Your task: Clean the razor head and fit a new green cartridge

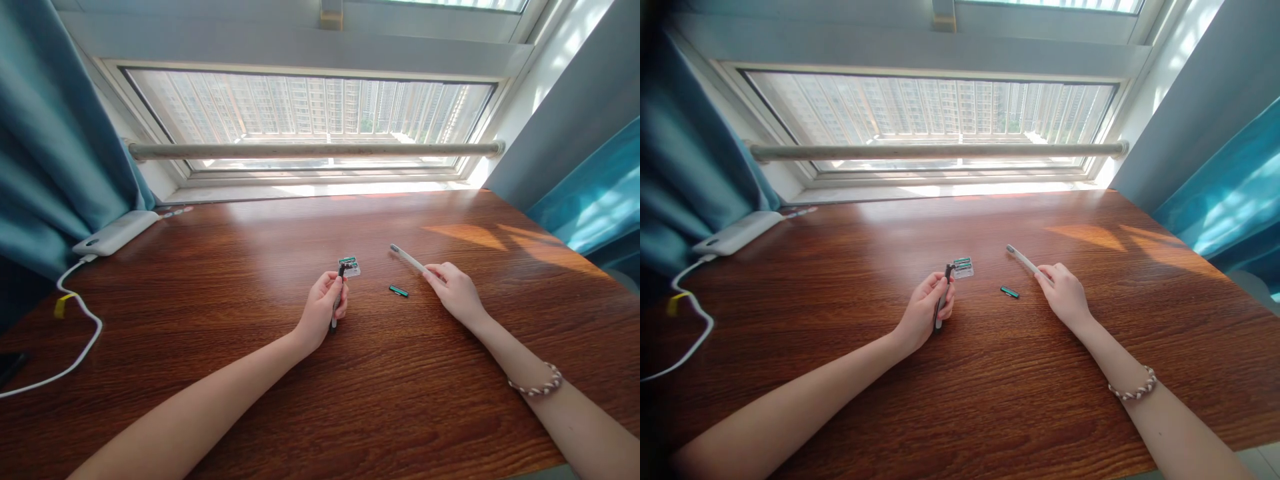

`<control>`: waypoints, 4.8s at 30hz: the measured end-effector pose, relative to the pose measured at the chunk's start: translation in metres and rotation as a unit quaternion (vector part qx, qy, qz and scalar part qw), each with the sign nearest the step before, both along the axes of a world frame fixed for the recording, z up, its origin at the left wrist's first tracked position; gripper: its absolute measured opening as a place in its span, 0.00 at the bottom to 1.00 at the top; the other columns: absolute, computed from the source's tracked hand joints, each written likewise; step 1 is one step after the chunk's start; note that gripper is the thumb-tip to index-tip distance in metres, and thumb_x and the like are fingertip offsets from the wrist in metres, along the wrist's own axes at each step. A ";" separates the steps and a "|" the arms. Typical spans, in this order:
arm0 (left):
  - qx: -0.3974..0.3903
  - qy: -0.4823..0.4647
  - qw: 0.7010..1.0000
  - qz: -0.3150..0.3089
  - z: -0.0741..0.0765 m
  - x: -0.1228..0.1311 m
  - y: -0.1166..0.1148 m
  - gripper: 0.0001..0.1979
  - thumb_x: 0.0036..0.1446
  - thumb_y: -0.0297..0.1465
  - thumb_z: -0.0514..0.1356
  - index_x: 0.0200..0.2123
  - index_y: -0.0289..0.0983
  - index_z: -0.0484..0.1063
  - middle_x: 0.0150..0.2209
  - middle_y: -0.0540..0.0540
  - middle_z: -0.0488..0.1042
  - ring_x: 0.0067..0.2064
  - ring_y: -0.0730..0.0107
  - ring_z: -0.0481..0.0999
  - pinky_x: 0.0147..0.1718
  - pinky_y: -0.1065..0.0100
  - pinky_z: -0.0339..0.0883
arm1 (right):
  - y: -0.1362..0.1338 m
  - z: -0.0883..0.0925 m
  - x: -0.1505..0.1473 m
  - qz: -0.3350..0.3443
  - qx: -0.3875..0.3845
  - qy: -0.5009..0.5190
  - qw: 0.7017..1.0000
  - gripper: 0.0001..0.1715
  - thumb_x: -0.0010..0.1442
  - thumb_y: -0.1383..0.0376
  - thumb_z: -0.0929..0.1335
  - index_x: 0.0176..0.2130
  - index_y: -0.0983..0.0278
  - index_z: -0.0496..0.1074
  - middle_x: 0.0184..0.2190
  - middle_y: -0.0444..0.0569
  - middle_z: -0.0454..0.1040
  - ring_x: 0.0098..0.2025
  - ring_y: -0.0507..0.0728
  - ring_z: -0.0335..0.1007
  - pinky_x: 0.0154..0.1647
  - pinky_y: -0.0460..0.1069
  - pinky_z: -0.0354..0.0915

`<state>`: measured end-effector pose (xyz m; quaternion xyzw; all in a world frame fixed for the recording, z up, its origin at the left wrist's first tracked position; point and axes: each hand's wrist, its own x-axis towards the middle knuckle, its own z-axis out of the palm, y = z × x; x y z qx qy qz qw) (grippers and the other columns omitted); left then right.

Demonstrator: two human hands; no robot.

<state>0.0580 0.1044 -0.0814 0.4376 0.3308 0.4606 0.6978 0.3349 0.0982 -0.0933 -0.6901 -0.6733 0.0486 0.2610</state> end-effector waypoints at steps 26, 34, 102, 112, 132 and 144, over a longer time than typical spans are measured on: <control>-0.064 0.067 0.996 -0.013 0.005 -0.033 0.061 0.23 0.48 0.35 0.61 0.49 0.39 0.62 0.56 0.40 0.59 0.25 0.76 0.74 0.31 0.62 0.72 | -0.013 -0.003 -0.043 0.188 0.042 0.056 0.980 0.17 0.57 0.65 0.64 0.47 0.61 0.66 0.36 0.49 0.72 0.41 0.57 0.66 0.45 0.54 0.63; -0.042 0.104 0.989 -0.098 0.002 -0.025 0.049 0.21 0.51 0.38 0.58 0.48 0.38 0.62 0.54 0.38 0.63 0.24 0.78 0.72 0.29 0.66 0.72 | -0.016 0.000 -0.046 0.177 0.061 0.073 0.980 0.18 0.55 0.67 0.64 0.48 0.62 0.65 0.32 0.46 0.72 0.37 0.55 0.67 0.43 0.51 0.64; 0.111 0.259 0.936 -0.213 0.005 -0.007 0.070 0.26 0.35 0.33 0.67 0.41 0.35 0.65 0.41 0.44 0.69 0.29 0.76 0.68 0.17 0.78 0.58 | -0.001 0.021 -0.074 0.240 0.067 0.137 0.959 0.40 0.49 0.59 0.71 0.57 0.59 0.54 0.42 0.49 0.71 0.43 0.58 0.69 0.49 0.55 0.64; 0.100 0.253 0.940 -0.206 0.006 -0.008 0.070 0.25 0.35 0.32 0.67 0.40 0.34 0.65 0.41 0.44 0.70 0.26 0.79 0.67 0.16 0.78 0.57 | -0.004 0.018 -0.078 0.214 0.073 0.215 0.950 0.29 0.53 0.63 0.68 0.53 0.60 0.59 0.42 0.49 0.72 0.43 0.57 0.69 0.48 0.55 0.66; 0.093 0.249 0.946 -0.187 0.004 -0.008 0.070 0.27 0.34 0.33 0.68 0.39 0.33 0.65 0.39 0.44 0.69 0.24 0.81 0.66 0.18 0.77 0.57 | -0.004 0.017 -0.078 0.225 0.076 0.157 0.958 0.29 0.53 0.63 0.68 0.53 0.59 0.58 0.43 0.49 0.72 0.46 0.58 0.68 0.51 0.56 0.62; 0.091 0.242 0.942 -0.213 0.005 -0.007 0.069 0.26 0.35 0.32 0.67 0.40 0.35 0.65 0.41 0.45 0.69 0.23 0.83 0.64 0.18 0.77 0.58 | -0.008 0.023 -0.080 0.212 0.110 0.173 0.956 0.28 0.52 0.63 0.68 0.52 0.60 0.60 0.47 0.50 0.69 0.48 0.58 0.66 0.49 0.54 0.63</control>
